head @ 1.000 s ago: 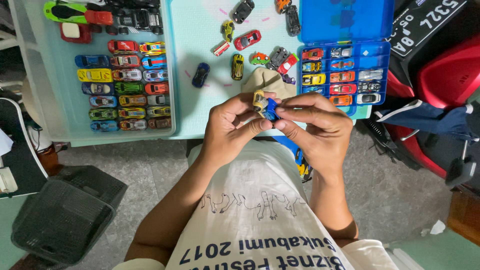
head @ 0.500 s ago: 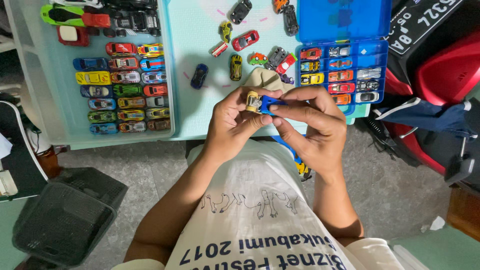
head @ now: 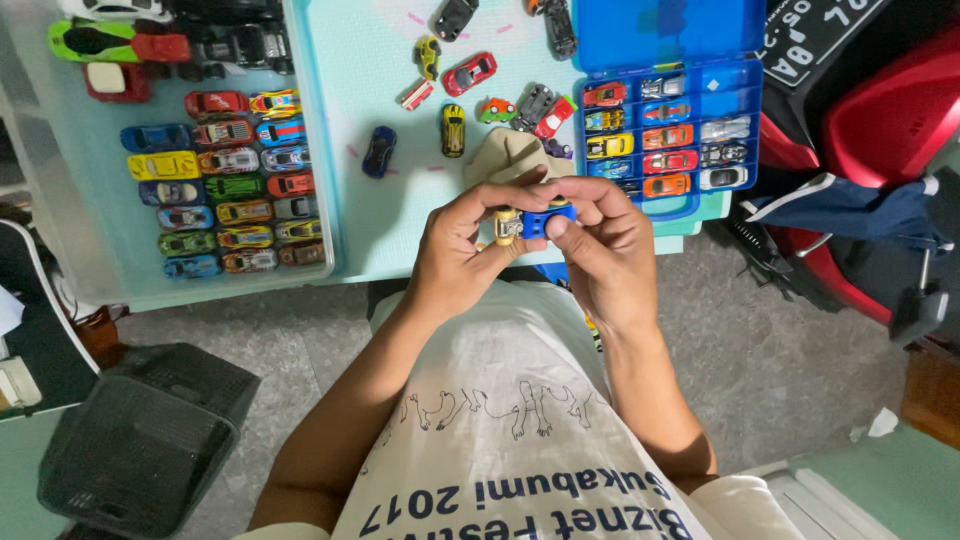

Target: The person wipes multiple toy cars with a cloth, one at a time, then places them into a blue storage case. The person also wipes the lid of the case before closing it.

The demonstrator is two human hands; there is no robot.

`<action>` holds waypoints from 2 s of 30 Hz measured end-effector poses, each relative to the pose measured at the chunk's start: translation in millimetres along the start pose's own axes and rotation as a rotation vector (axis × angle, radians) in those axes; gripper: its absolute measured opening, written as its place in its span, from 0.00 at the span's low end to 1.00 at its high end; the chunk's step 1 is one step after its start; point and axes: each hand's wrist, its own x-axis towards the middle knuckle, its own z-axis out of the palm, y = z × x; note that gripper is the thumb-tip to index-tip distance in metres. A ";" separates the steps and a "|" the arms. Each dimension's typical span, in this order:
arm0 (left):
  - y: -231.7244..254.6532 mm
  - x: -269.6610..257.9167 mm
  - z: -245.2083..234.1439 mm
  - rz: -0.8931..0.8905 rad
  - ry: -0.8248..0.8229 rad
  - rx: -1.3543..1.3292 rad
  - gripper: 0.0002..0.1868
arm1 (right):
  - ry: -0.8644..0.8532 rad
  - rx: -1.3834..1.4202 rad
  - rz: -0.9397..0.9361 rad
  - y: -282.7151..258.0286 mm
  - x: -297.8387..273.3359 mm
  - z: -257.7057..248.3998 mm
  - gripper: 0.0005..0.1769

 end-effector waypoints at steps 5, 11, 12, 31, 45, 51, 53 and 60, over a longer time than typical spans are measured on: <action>2.7 5.2 -0.8 -0.174 -0.032 -0.043 0.28 | 0.104 -0.191 -0.059 3.3 -2.2 -23.9 0.15; -21.4 8.4 -1.3 -0.315 -0.079 0.106 0.13 | 0.231 -0.319 -0.021 13.6 -21.1 -36.3 0.17; -26.3 7.9 -2.6 -0.331 -0.082 0.123 0.13 | 0.256 -0.286 -0.016 18.3 -24.5 -35.6 0.15; -70.2 16.9 24.2 -0.337 -0.313 0.091 0.14 | 0.466 -0.317 0.051 20.1 -62.4 -80.4 0.11; -143.4 129.8 99.6 0.130 -0.160 0.618 0.13 | 0.595 -0.432 -0.090 -34.8 36.2 -248.9 0.07; -178.9 197.1 120.8 0.242 -0.087 0.952 0.19 | 0.534 -0.739 -0.103 -55.0 128.4 -304.4 0.06; -185.1 208.1 126.4 0.233 -0.058 0.991 0.19 | 0.521 -0.802 -0.090 -56.9 144.0 -311.3 0.06; -199.3 219.5 133.1 0.221 -0.045 1.034 0.17 | 0.463 -0.767 -0.122 -50.2 162.1 -324.0 0.06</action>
